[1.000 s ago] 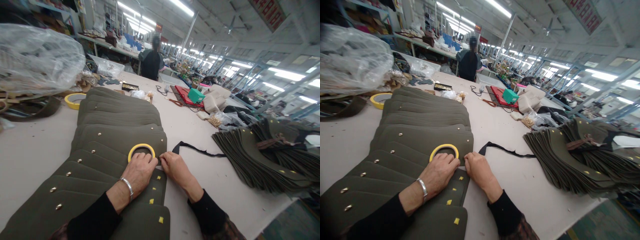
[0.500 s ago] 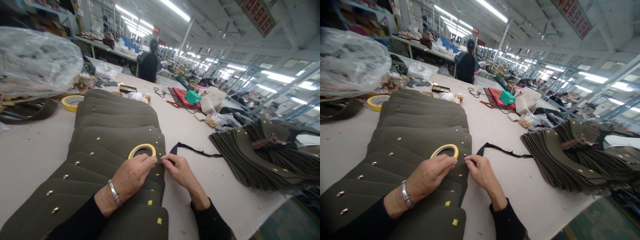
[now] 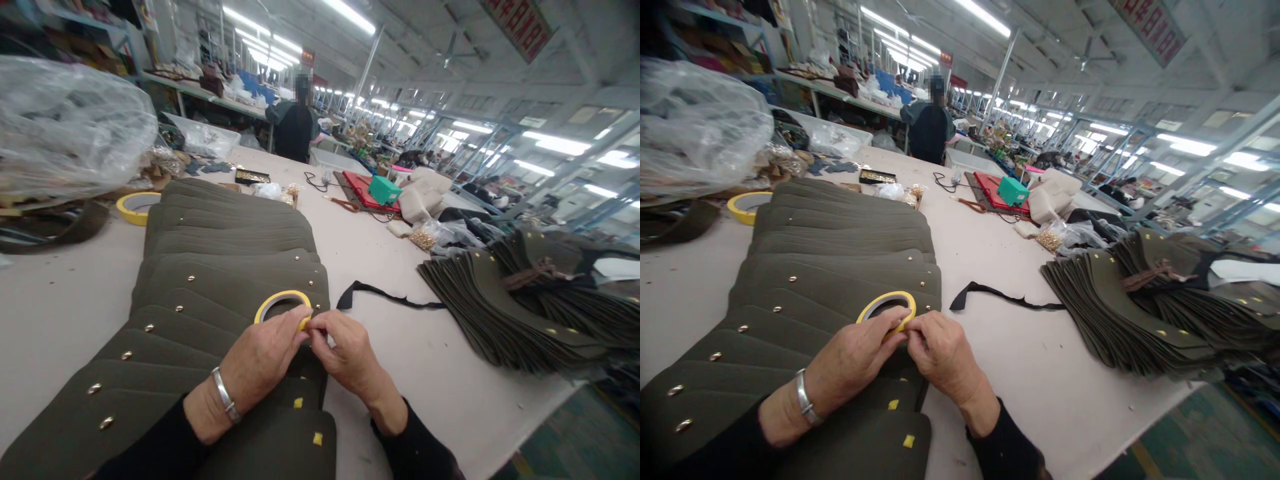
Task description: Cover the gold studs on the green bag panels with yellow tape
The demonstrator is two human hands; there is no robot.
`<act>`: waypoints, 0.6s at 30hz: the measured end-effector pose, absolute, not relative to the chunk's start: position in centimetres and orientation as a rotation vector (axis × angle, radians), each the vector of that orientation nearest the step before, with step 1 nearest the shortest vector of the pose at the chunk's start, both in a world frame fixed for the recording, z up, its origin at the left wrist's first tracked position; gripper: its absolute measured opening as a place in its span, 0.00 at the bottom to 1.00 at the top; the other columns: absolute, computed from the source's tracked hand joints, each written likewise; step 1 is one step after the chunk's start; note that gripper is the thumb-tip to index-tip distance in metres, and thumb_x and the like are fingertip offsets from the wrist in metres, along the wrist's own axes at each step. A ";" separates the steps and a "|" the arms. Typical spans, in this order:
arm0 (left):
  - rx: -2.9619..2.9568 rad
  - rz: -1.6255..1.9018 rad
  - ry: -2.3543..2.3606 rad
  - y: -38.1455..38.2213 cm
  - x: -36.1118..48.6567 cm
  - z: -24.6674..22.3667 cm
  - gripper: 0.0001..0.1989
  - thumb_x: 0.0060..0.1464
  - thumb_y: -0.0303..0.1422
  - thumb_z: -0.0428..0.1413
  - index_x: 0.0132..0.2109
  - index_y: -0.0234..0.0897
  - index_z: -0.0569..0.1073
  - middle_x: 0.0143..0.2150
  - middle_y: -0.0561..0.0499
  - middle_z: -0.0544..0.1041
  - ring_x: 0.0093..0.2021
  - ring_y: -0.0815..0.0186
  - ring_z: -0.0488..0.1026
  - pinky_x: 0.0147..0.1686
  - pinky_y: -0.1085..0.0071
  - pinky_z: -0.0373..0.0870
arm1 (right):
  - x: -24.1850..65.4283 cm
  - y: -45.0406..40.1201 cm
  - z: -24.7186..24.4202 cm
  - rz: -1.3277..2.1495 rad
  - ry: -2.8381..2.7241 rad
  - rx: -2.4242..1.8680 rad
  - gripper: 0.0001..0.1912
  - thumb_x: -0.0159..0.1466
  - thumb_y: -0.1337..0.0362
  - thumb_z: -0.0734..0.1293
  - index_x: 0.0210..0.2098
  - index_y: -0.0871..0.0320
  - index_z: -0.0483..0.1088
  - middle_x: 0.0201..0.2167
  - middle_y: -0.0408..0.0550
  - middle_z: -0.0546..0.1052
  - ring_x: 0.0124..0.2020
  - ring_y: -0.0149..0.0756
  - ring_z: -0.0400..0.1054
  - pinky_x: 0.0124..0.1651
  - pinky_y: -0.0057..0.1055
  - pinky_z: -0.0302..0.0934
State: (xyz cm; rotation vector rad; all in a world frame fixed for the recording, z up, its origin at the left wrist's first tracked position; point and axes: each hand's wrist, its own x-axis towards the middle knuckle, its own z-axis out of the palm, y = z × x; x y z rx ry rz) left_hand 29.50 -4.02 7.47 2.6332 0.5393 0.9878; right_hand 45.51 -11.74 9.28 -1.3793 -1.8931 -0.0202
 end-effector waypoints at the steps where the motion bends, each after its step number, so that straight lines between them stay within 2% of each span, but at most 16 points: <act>1: 2.621 0.972 0.539 -4.1 29.5 7.6 0.13 0.65 0.29 0.45 0.55 0.36 0.62 0.46 0.47 0.78 0.43 0.64 0.77 0.42 0.69 0.74 | 45.5 -11.7 9.2 -0.040 -1.898 -1.380 0.08 0.64 0.73 0.59 0.35 0.58 0.68 0.27 0.46 0.73 0.29 0.34 0.66 0.33 0.30 0.62; 5: 2.611 0.793 0.599 -4.2 29.4 8.0 0.09 0.65 0.29 0.43 0.47 0.39 0.67 0.38 0.50 0.76 0.39 0.63 0.76 0.38 0.67 0.73 | 45.2 -11.8 9.0 -0.134 -1.926 -1.411 0.09 0.66 0.73 0.58 0.35 0.59 0.67 0.28 0.48 0.73 0.31 0.36 0.67 0.35 0.31 0.62; 9: 2.620 0.752 0.726 -4.4 29.4 8.4 0.10 0.65 0.30 0.43 0.40 0.38 0.69 0.33 0.51 0.74 0.34 0.63 0.74 0.35 0.67 0.71 | 44.5 -12.0 9.0 -0.154 -1.867 -1.456 0.08 0.65 0.73 0.58 0.35 0.59 0.69 0.28 0.48 0.73 0.31 0.36 0.67 0.34 0.31 0.62; 13: 2.628 0.910 0.726 -5.0 29.8 8.7 0.12 0.64 0.29 0.43 0.35 0.38 0.69 0.30 0.51 0.71 0.31 0.65 0.72 0.31 0.70 0.67 | 44.0 -11.8 9.1 0.185 -1.525 -1.609 0.07 0.61 0.71 0.61 0.30 0.58 0.71 0.25 0.44 0.73 0.25 0.31 0.66 0.29 0.28 0.60; 16: 2.636 0.992 0.670 -5.3 29.9 8.8 0.12 0.65 0.28 0.43 0.36 0.37 0.69 0.30 0.52 0.71 0.31 0.67 0.70 0.31 0.71 0.66 | 45.0 -11.0 8.7 0.528 -1.167 -1.653 0.06 0.60 0.64 0.65 0.29 0.59 0.72 0.22 0.42 0.73 0.21 0.30 0.66 0.25 0.27 0.61; 18: 2.712 0.951 0.706 -5.3 29.8 8.6 0.11 0.64 0.27 0.44 0.36 0.38 0.69 0.31 0.51 0.72 0.31 0.66 0.70 0.32 0.70 0.67 | 46.3 -10.4 8.2 0.694 -0.979 -1.622 0.10 0.59 0.59 0.67 0.30 0.61 0.72 0.20 0.42 0.73 0.19 0.30 0.67 0.24 0.27 0.63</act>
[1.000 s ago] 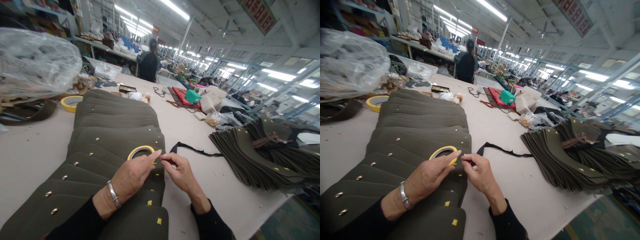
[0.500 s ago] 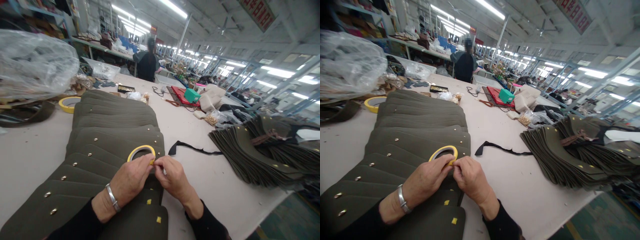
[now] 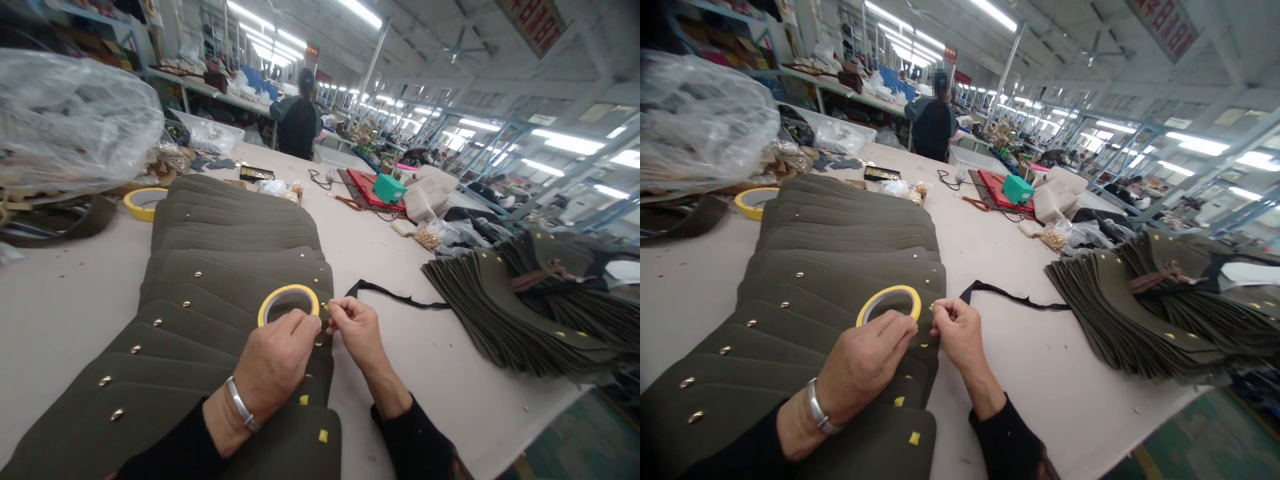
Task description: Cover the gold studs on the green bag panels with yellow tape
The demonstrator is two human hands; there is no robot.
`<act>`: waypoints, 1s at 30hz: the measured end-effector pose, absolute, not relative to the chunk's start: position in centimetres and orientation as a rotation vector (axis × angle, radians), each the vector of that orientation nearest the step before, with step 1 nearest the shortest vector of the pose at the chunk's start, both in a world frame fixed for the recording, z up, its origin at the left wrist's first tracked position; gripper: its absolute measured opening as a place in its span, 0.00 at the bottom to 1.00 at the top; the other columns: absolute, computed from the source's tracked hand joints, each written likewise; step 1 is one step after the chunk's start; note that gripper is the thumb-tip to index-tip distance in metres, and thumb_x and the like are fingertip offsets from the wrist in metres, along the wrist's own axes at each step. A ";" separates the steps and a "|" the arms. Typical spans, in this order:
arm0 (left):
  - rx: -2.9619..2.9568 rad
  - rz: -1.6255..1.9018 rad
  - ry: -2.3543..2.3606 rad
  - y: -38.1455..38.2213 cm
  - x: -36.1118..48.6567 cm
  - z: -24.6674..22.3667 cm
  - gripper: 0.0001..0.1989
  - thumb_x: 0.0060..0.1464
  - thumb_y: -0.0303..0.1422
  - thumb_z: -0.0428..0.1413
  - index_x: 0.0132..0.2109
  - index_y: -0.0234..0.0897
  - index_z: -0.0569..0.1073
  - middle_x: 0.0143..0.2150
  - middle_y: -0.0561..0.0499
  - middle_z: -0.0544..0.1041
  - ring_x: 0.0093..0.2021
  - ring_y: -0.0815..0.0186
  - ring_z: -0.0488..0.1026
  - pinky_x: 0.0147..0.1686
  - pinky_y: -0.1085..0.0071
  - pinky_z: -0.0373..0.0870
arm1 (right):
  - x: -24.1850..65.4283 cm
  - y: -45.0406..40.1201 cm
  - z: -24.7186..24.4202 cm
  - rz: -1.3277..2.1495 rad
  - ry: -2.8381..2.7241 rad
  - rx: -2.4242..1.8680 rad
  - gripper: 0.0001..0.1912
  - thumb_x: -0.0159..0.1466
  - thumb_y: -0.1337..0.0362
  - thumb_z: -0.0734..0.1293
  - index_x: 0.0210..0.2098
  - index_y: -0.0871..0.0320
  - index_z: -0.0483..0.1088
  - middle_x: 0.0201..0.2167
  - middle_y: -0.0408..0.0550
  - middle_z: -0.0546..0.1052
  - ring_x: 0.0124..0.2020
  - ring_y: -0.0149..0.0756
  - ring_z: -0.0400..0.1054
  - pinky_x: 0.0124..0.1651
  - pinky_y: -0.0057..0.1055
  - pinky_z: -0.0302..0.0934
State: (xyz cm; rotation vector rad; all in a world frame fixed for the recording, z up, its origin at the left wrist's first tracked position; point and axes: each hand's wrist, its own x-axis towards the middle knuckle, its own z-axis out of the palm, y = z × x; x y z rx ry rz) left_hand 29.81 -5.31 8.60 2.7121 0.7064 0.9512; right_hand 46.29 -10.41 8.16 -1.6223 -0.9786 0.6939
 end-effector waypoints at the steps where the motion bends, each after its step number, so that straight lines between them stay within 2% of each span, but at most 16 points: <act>1: 2.768 0.898 0.743 -5.2 29.7 8.4 0.10 0.64 0.27 0.45 0.37 0.38 0.69 0.32 0.51 0.72 0.32 0.65 0.70 0.32 0.69 0.67 | 47.0 -10.2 7.8 0.755 -0.931 -1.603 0.12 0.58 0.57 0.68 0.31 0.62 0.73 0.19 0.42 0.73 0.19 0.30 0.67 0.24 0.27 0.64; 5: 2.931 0.532 0.816 -4.7 29.6 7.8 0.06 0.60 0.24 0.50 0.38 0.39 0.69 0.36 0.50 0.74 0.35 0.59 0.71 0.32 0.64 0.70 | 48.8 -9.6 6.5 0.852 -0.976 -1.588 0.15 0.56 0.54 0.70 0.32 0.62 0.75 0.21 0.43 0.74 0.20 0.29 0.67 0.25 0.26 0.65; 10: 2.938 0.279 0.812 -4.9 30.0 7.5 0.07 0.60 0.23 0.49 0.39 0.39 0.70 0.39 0.48 0.74 0.39 0.56 0.70 0.36 0.60 0.73 | 48.7 -9.2 5.7 0.662 -1.180 -1.736 0.10 0.60 0.59 0.67 0.32 0.60 0.76 0.21 0.43 0.74 0.22 0.31 0.67 0.26 0.26 0.63; 16: 2.908 0.213 0.835 -5.0 30.0 7.6 0.09 0.61 0.23 0.47 0.39 0.38 0.70 0.39 0.47 0.74 0.40 0.55 0.70 0.38 0.58 0.73 | 47.8 -8.6 6.4 0.288 -1.514 -1.801 0.08 0.62 0.68 0.64 0.32 0.58 0.75 0.29 0.46 0.79 0.31 0.35 0.72 0.37 0.29 0.64; 19: 2.896 0.196 0.841 -5.0 30.0 7.7 0.09 0.61 0.24 0.47 0.40 0.38 0.70 0.40 0.47 0.74 0.40 0.55 0.70 0.38 0.58 0.73 | 47.8 -8.4 6.2 0.179 -1.625 -1.838 0.08 0.63 0.69 0.62 0.33 0.57 0.74 0.31 0.47 0.79 0.34 0.36 0.73 0.39 0.30 0.63; 21: 2.891 0.194 0.852 -5.0 30.0 7.8 0.09 0.61 0.23 0.47 0.40 0.38 0.70 0.40 0.47 0.74 0.41 0.55 0.70 0.38 0.59 0.73 | 48.1 -8.5 6.1 0.158 -1.645 -1.911 0.08 0.64 0.67 0.63 0.40 0.56 0.73 0.28 0.45 0.78 0.31 0.36 0.73 0.37 0.30 0.63; 24: 2.889 0.206 0.865 -5.1 30.0 7.9 0.08 0.61 0.24 0.47 0.41 0.39 0.70 0.40 0.48 0.74 0.40 0.56 0.70 0.38 0.60 0.72 | 48.7 -9.0 6.3 0.171 -1.551 -1.962 0.12 0.64 0.63 0.65 0.47 0.57 0.70 0.22 0.41 0.75 0.24 0.35 0.70 0.32 0.28 0.62; 27: 2.894 0.230 0.865 -5.1 29.9 7.9 0.08 0.61 0.24 0.48 0.40 0.38 0.70 0.39 0.48 0.74 0.40 0.57 0.70 0.37 0.62 0.72 | 49.3 -9.7 6.7 0.092 -1.586 -1.824 0.06 0.66 0.65 0.63 0.40 0.58 0.71 0.28 0.44 0.76 0.29 0.34 0.71 0.34 0.28 0.63; 30: 2.909 0.276 0.858 -5.1 29.8 7.8 0.08 0.60 0.23 0.48 0.39 0.38 0.70 0.38 0.47 0.74 0.39 0.57 0.70 0.35 0.63 0.71 | 49.4 -9.9 7.1 -0.051 -1.898 -1.709 0.09 0.67 0.69 0.59 0.37 0.59 0.72 0.33 0.50 0.76 0.36 0.37 0.71 0.41 0.31 0.64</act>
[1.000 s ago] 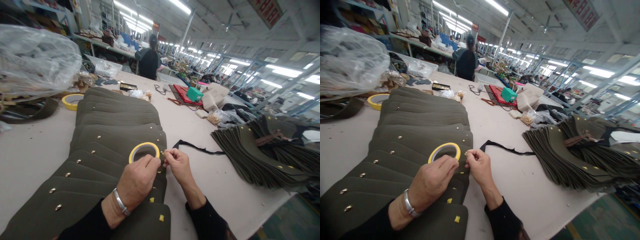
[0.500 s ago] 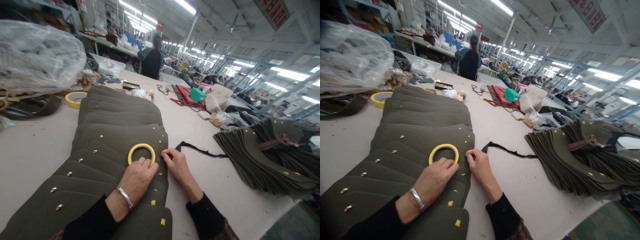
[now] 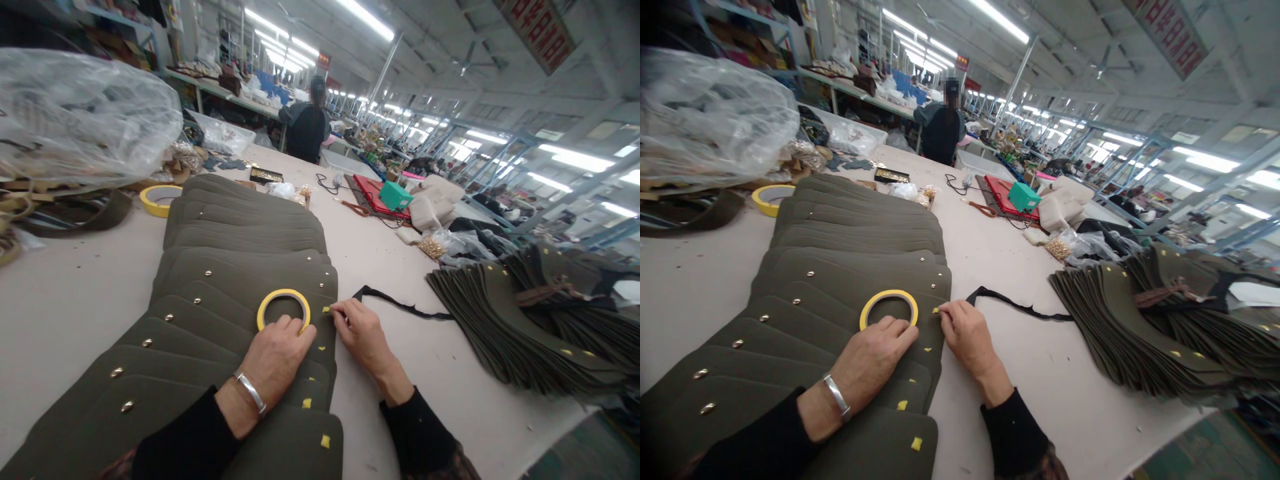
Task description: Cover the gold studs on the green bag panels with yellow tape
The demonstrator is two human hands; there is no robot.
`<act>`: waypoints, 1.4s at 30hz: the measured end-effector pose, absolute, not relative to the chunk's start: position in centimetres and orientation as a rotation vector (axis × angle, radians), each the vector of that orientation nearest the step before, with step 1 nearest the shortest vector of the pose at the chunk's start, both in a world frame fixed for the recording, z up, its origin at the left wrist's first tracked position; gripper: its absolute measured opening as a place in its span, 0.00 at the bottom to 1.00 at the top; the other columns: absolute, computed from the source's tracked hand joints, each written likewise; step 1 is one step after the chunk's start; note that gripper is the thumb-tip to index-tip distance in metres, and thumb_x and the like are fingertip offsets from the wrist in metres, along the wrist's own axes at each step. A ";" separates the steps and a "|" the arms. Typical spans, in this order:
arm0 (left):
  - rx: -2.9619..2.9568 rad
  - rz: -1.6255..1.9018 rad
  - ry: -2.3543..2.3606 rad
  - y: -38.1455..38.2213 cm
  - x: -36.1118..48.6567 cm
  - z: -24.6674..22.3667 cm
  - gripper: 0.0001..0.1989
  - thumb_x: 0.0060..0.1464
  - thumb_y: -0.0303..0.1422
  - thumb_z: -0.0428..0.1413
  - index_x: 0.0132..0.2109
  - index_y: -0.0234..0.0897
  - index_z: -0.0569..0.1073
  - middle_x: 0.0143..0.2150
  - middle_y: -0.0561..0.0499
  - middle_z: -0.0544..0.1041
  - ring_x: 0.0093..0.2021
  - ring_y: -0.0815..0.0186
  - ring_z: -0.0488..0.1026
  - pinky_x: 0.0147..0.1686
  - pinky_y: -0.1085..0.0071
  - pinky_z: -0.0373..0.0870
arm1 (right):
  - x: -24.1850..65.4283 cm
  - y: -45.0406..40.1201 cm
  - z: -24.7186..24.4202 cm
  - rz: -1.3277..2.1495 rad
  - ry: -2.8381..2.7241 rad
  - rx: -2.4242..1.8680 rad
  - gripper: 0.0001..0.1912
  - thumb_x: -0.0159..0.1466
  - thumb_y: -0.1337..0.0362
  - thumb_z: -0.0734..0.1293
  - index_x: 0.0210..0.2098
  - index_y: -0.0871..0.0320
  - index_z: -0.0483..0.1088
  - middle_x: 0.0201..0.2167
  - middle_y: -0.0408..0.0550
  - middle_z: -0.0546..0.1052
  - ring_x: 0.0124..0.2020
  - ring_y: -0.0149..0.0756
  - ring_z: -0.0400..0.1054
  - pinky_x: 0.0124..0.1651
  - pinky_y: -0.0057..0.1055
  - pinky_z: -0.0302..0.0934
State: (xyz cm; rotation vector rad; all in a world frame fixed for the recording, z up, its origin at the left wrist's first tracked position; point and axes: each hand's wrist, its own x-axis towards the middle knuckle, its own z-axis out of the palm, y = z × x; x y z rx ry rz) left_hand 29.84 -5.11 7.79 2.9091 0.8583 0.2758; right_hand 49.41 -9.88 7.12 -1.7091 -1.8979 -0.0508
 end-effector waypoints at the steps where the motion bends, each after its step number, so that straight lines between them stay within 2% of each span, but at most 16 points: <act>1: 2.916 0.295 0.855 -5.1 29.8 7.7 0.07 0.60 0.23 0.49 0.39 0.38 0.70 0.37 0.47 0.74 0.38 0.57 0.70 0.35 0.63 0.71 | 49.4 -9.8 7.2 -0.086 -2.005 -1.698 0.10 0.67 0.70 0.59 0.38 0.59 0.72 0.34 0.51 0.76 0.37 0.38 0.70 0.42 0.32 0.64; 5: 2.949 0.352 0.839 -4.8 29.8 7.5 0.07 0.59 0.23 0.50 0.37 0.38 0.69 0.36 0.48 0.73 0.37 0.58 0.69 0.33 0.65 0.69 | 48.9 -9.0 7.2 -0.149 -2.199 -1.789 0.09 0.66 0.71 0.60 0.37 0.61 0.73 0.32 0.52 0.75 0.36 0.39 0.70 0.42 0.33 0.65; 10: 3.005 0.365 0.824 -4.1 30.0 7.6 0.07 0.61 0.26 0.47 0.38 0.39 0.69 0.33 0.49 0.72 0.34 0.57 0.68 0.33 0.62 0.67 | 48.1 -7.6 7.1 0.123 -1.866 -2.049 0.08 0.60 0.73 0.64 0.33 0.60 0.75 0.31 0.51 0.79 0.34 0.38 0.73 0.39 0.31 0.64; 15: 2.953 0.458 0.763 -3.6 29.7 8.0 0.08 0.62 0.26 0.45 0.38 0.38 0.69 0.33 0.49 0.71 0.33 0.61 0.69 0.32 0.66 0.67 | 47.5 -7.6 8.1 0.259 -1.738 -2.093 0.10 0.54 0.74 0.64 0.25 0.58 0.76 0.23 0.46 0.79 0.25 0.34 0.72 0.30 0.26 0.60; 19: 2.914 0.603 0.719 -3.0 28.9 8.2 0.09 0.62 0.25 0.46 0.39 0.38 0.70 0.33 0.50 0.72 0.33 0.62 0.70 0.31 0.69 0.68 | 47.3 -9.3 9.0 0.635 -1.818 -1.984 0.10 0.49 0.75 0.63 0.17 0.59 0.74 0.16 0.41 0.75 0.18 0.29 0.65 0.21 0.24 0.52; 21: 2.825 0.712 0.679 -2.8 28.6 8.3 0.09 0.64 0.27 0.45 0.41 0.38 0.70 0.34 0.51 0.73 0.34 0.64 0.72 0.33 0.69 0.70 | 47.3 -10.2 9.1 0.775 -1.834 -1.897 0.10 0.51 0.75 0.64 0.19 0.59 0.75 0.16 0.40 0.75 0.17 0.28 0.63 0.20 0.23 0.51; 24: 2.677 0.862 0.587 -2.6 28.5 8.4 0.12 0.65 0.29 0.45 0.51 0.38 0.69 0.40 0.50 0.78 0.39 0.66 0.75 0.40 0.71 0.73 | 46.9 -11.1 9.3 0.648 -1.684 -1.787 0.10 0.57 0.71 0.64 0.30 0.57 0.78 0.24 0.43 0.79 0.23 0.31 0.69 0.26 0.25 0.59; 26: 2.633 0.924 0.527 -2.7 28.5 8.3 0.17 0.65 0.30 0.45 0.59 0.38 0.64 0.48 0.48 0.78 0.46 0.67 0.76 0.47 0.71 0.73 | 46.5 -11.5 9.5 0.499 -1.564 -1.677 0.10 0.60 0.69 0.64 0.36 0.57 0.77 0.29 0.45 0.79 0.27 0.33 0.71 0.31 0.27 0.64; 28: 2.618 0.961 0.515 -2.8 28.5 8.3 0.20 0.65 0.31 0.46 0.63 0.37 0.60 0.54 0.46 0.76 0.51 0.67 0.74 0.52 0.71 0.71 | 46.0 -11.6 9.8 0.412 -1.576 -1.539 0.09 0.61 0.69 0.64 0.39 0.56 0.76 0.33 0.47 0.79 0.31 0.33 0.71 0.35 0.29 0.66; 31: 2.622 0.965 0.572 -3.1 28.5 8.1 0.20 0.65 0.32 0.46 0.61 0.34 0.60 0.50 0.45 0.78 0.47 0.65 0.77 0.47 0.71 0.74 | 45.5 -11.5 10.0 0.292 -1.728 -1.409 0.10 0.62 0.71 0.64 0.41 0.56 0.73 0.36 0.49 0.78 0.35 0.35 0.71 0.40 0.32 0.67; 35: 2.671 0.942 0.577 -3.4 28.5 8.0 0.19 0.65 0.32 0.46 0.60 0.32 0.59 0.47 0.44 0.79 0.43 0.65 0.78 0.44 0.71 0.75 | 45.3 -11.4 9.7 0.152 -1.868 -1.354 0.09 0.64 0.72 0.61 0.39 0.57 0.72 0.35 0.50 0.77 0.37 0.36 0.70 0.41 0.32 0.66; 38: 2.689 0.914 0.521 -3.7 28.6 8.3 0.15 0.65 0.31 0.46 0.57 0.34 0.62 0.48 0.46 0.78 0.44 0.66 0.77 0.44 0.71 0.74 | 45.3 -11.4 9.3 0.053 -1.905 -1.335 0.09 0.63 0.74 0.60 0.36 0.57 0.70 0.31 0.48 0.76 0.33 0.35 0.70 0.38 0.31 0.65; 42: 2.682 0.754 0.552 -3.8 28.5 9.3 0.09 0.64 0.28 0.44 0.46 0.39 0.68 0.38 0.52 0.78 0.36 0.67 0.76 0.34 0.73 0.72 | 45.1 -11.6 9.2 -0.066 -1.862 -1.360 0.10 0.60 0.75 0.60 0.33 0.56 0.70 0.26 0.46 0.75 0.29 0.34 0.69 0.34 0.29 0.64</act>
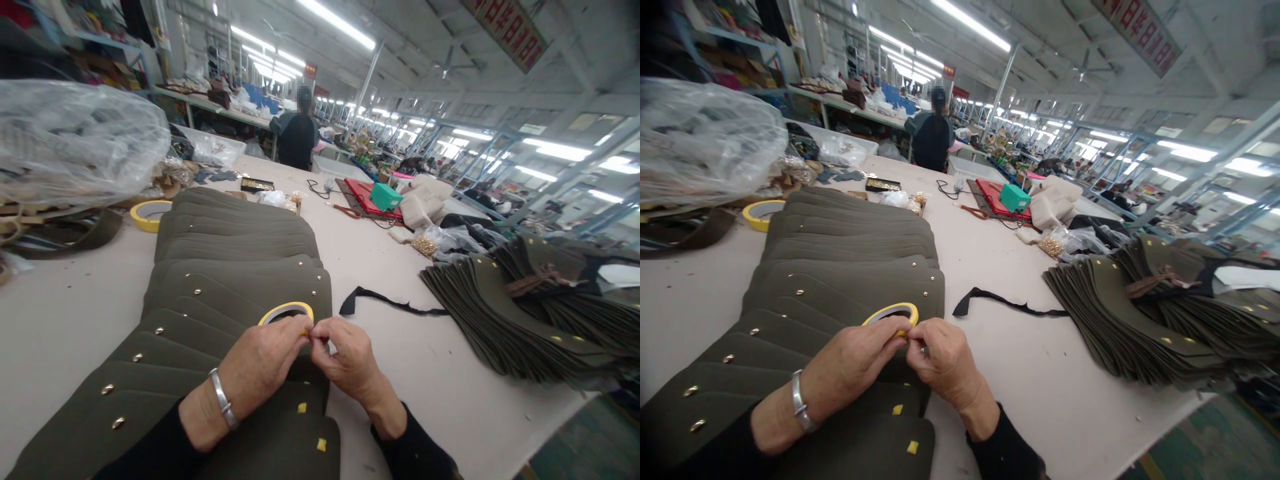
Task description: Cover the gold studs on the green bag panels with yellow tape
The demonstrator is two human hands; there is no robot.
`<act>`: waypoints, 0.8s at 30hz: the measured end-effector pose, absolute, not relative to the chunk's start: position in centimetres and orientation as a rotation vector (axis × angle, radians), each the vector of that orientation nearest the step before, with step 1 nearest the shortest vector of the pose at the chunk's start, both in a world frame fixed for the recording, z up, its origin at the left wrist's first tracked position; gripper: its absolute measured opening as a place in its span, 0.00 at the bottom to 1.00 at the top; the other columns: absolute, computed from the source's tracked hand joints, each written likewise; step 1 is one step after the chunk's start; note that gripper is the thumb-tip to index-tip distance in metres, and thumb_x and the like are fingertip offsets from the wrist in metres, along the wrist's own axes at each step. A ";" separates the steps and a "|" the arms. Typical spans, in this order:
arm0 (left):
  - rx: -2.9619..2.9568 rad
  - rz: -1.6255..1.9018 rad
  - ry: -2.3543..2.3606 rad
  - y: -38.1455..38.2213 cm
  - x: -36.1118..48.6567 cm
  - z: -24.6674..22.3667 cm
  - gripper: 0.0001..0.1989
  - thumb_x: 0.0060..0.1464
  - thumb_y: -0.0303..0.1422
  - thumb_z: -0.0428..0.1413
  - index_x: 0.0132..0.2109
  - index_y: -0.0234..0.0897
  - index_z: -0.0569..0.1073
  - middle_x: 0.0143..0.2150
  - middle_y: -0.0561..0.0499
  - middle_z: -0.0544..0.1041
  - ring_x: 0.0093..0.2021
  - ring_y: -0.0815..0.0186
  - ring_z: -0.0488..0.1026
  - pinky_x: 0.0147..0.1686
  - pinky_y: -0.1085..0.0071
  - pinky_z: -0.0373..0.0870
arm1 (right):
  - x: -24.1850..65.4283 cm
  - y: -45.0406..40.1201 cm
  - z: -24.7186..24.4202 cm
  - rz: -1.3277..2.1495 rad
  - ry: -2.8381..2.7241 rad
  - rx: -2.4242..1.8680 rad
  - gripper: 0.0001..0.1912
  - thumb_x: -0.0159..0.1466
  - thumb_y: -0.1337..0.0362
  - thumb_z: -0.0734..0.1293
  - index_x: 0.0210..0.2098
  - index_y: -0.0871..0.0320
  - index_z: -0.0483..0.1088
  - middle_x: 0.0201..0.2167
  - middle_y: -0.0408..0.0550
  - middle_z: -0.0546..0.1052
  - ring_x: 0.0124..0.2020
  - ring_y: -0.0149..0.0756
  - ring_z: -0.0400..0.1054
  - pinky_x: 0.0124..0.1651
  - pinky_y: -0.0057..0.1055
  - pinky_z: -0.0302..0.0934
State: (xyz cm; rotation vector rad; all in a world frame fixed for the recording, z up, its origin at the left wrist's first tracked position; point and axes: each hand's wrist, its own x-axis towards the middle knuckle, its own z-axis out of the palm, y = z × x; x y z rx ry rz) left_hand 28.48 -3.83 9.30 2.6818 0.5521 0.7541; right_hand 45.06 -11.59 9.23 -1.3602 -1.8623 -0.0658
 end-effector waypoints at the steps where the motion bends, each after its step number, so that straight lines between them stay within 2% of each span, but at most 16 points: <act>1: 2.682 0.726 0.584 -3.8 28.4 9.5 0.09 0.64 0.28 0.44 0.43 0.39 0.69 0.36 0.52 0.77 0.34 0.67 0.76 0.33 0.73 0.71 | 44.9 -11.6 9.3 -0.086 -1.852 -1.366 0.10 0.60 0.75 0.60 0.33 0.56 0.70 0.26 0.46 0.75 0.28 0.34 0.69 0.33 0.29 0.64; 5: 2.706 0.738 0.665 -3.9 28.3 9.8 0.10 0.64 0.28 0.44 0.37 0.39 0.69 0.32 0.52 0.73 0.32 0.67 0.73 0.30 0.73 0.67 | 44.1 -11.7 9.7 -0.020 -1.746 -1.439 0.09 0.58 0.74 0.62 0.31 0.57 0.72 0.24 0.45 0.75 0.26 0.33 0.69 0.31 0.29 0.63; 11: 2.749 0.943 0.661 -4.9 28.7 9.2 0.12 0.64 0.28 0.45 0.33 0.38 0.67 0.29 0.53 0.70 0.30 0.67 0.69 0.30 0.71 0.64 | 44.7 -10.3 8.7 0.688 -1.077 -1.632 0.04 0.55 0.66 0.66 0.26 0.59 0.72 0.18 0.41 0.73 0.18 0.31 0.68 0.22 0.25 0.63; 14: 2.826 0.802 0.727 -4.7 28.9 8.6 0.09 0.64 0.28 0.47 0.35 0.38 0.68 0.31 0.52 0.72 0.32 0.65 0.69 0.32 0.69 0.65 | 46.4 -9.8 7.4 0.949 -0.954 -1.669 0.07 0.54 0.63 0.68 0.27 0.62 0.72 0.17 0.41 0.73 0.16 0.28 0.67 0.20 0.23 0.63; 19: 2.925 0.454 0.796 -3.4 29.2 7.9 0.05 0.61 0.25 0.50 0.39 0.38 0.70 0.38 0.48 0.74 0.41 0.58 0.68 0.40 0.63 0.66 | 48.0 -9.6 6.4 1.060 -1.049 -1.710 0.09 0.57 0.61 0.68 0.32 0.63 0.74 0.19 0.40 0.73 0.15 0.22 0.62 0.18 0.18 0.56; 24: 2.932 0.406 0.828 -3.4 29.1 7.6 0.07 0.60 0.24 0.48 0.38 0.38 0.70 0.35 0.48 0.72 0.38 0.59 0.66 0.40 0.62 0.64 | 47.7 -9.4 6.6 1.089 -1.127 -1.764 0.08 0.58 0.63 0.67 0.29 0.62 0.73 0.18 0.39 0.70 0.16 0.24 0.61 0.18 0.20 0.56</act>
